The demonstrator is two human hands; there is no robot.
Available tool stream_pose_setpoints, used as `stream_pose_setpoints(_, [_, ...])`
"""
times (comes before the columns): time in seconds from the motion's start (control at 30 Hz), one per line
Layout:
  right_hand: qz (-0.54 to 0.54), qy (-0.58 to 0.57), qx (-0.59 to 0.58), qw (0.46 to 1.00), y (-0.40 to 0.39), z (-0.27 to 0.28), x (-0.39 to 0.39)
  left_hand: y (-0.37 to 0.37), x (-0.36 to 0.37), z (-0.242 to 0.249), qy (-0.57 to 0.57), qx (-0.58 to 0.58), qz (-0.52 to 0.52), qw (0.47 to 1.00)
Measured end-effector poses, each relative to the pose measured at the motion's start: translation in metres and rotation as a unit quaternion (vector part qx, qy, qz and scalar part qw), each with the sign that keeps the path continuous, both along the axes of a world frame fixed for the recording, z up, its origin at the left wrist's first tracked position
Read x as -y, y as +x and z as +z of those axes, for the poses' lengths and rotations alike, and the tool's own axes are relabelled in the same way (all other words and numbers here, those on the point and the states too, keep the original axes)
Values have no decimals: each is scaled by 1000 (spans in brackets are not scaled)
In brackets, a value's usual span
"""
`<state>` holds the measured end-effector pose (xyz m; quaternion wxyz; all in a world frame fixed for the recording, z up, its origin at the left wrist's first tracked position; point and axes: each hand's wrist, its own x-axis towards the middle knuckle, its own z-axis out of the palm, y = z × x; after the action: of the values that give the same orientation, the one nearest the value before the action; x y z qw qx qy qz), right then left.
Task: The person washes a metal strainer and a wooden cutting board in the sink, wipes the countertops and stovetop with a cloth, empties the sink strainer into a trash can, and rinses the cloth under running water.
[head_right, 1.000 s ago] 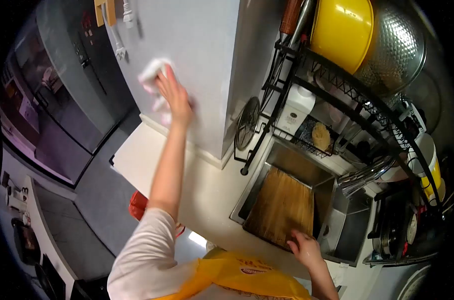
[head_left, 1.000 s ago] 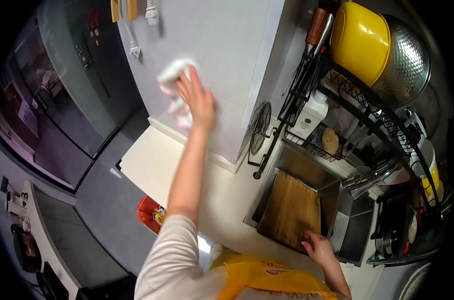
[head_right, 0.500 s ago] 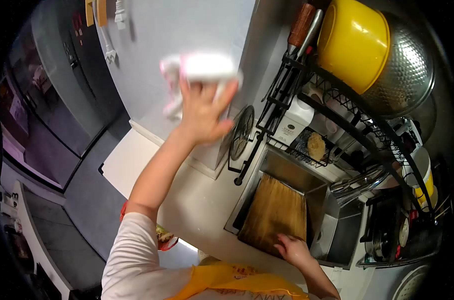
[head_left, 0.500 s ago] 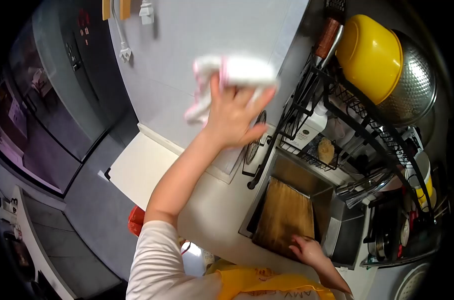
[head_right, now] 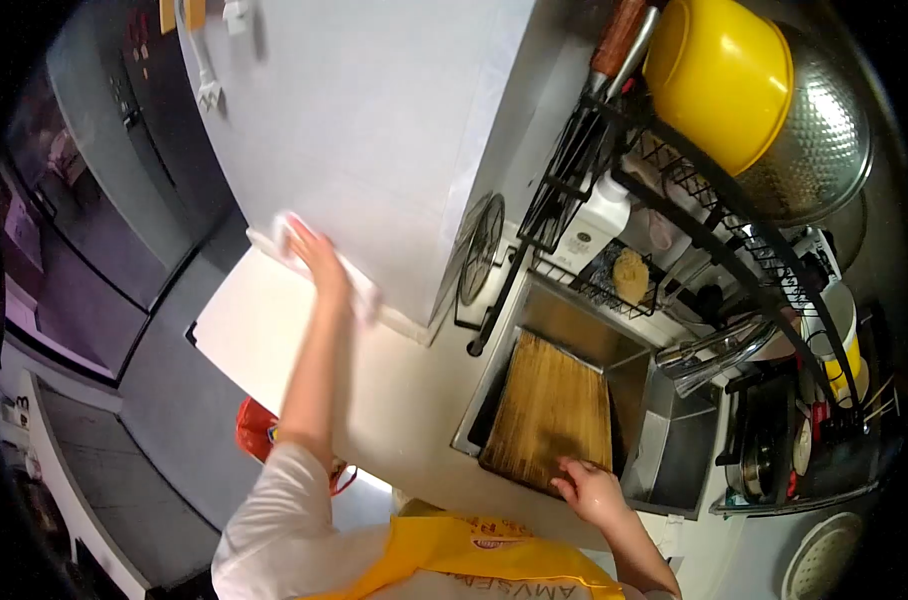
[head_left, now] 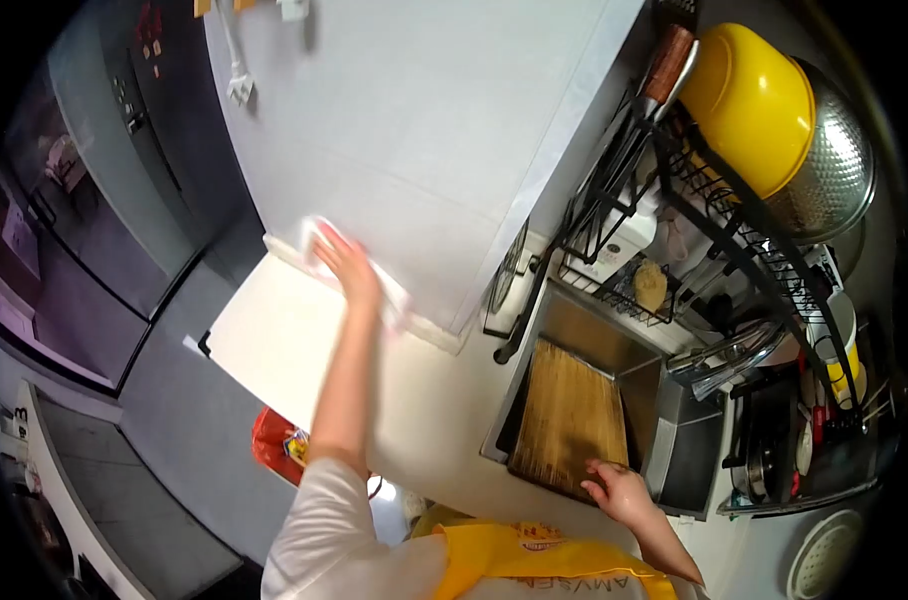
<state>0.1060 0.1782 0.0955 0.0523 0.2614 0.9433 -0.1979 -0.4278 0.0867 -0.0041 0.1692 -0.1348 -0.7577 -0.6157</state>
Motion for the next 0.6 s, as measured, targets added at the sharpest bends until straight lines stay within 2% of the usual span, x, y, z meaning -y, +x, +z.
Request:
stream_pose_setpoints(0.03, [-5, -7, 7, 1000, 1, 1, 3, -29, 12, 21, 119, 17, 12, 993])
stream_pose_setpoints(0.07, [-9, -11, 11, 1000, 2, 1, 4, -70, 21, 14, 152, 4, 40, 988])
stream_pose_setpoints(0.13, [-16, -8, 13, 1000, 11, -3, 3, -181, 40, -52, 325, 47, -36, 944])
stream_pose_setpoints(0.2, [-21, -1, 11, 1000, 17, -6, -1, -174, 31, -66, 321, 56, 5, 945])
stream_pose_setpoints(0.27, [-21, 4, -8, 1000, 19, -9, -3, -147, 18, -64, 315, 64, 46, 946])
stream_pose_setpoints(0.33, [-18, 1, -10, 1000, 21, -16, -7, -84, 1, -50, 253, 64, 86, 962])
stream_pose_setpoints(0.4, [-13, -2, -12, 1000, 20, -19, -7, -23, -16, -44, 193, 121, 59, 972])
stream_pose_setpoints(0.53, [41, 16, 0, 999, 0, -14, -7, 109, -53, -9, 111, 280, 5, 954])
stream_pose_setpoints(0.6, [49, 15, -5, 999, -8, -8, -2, 164, -68, -9, 40, 291, -44, 955])
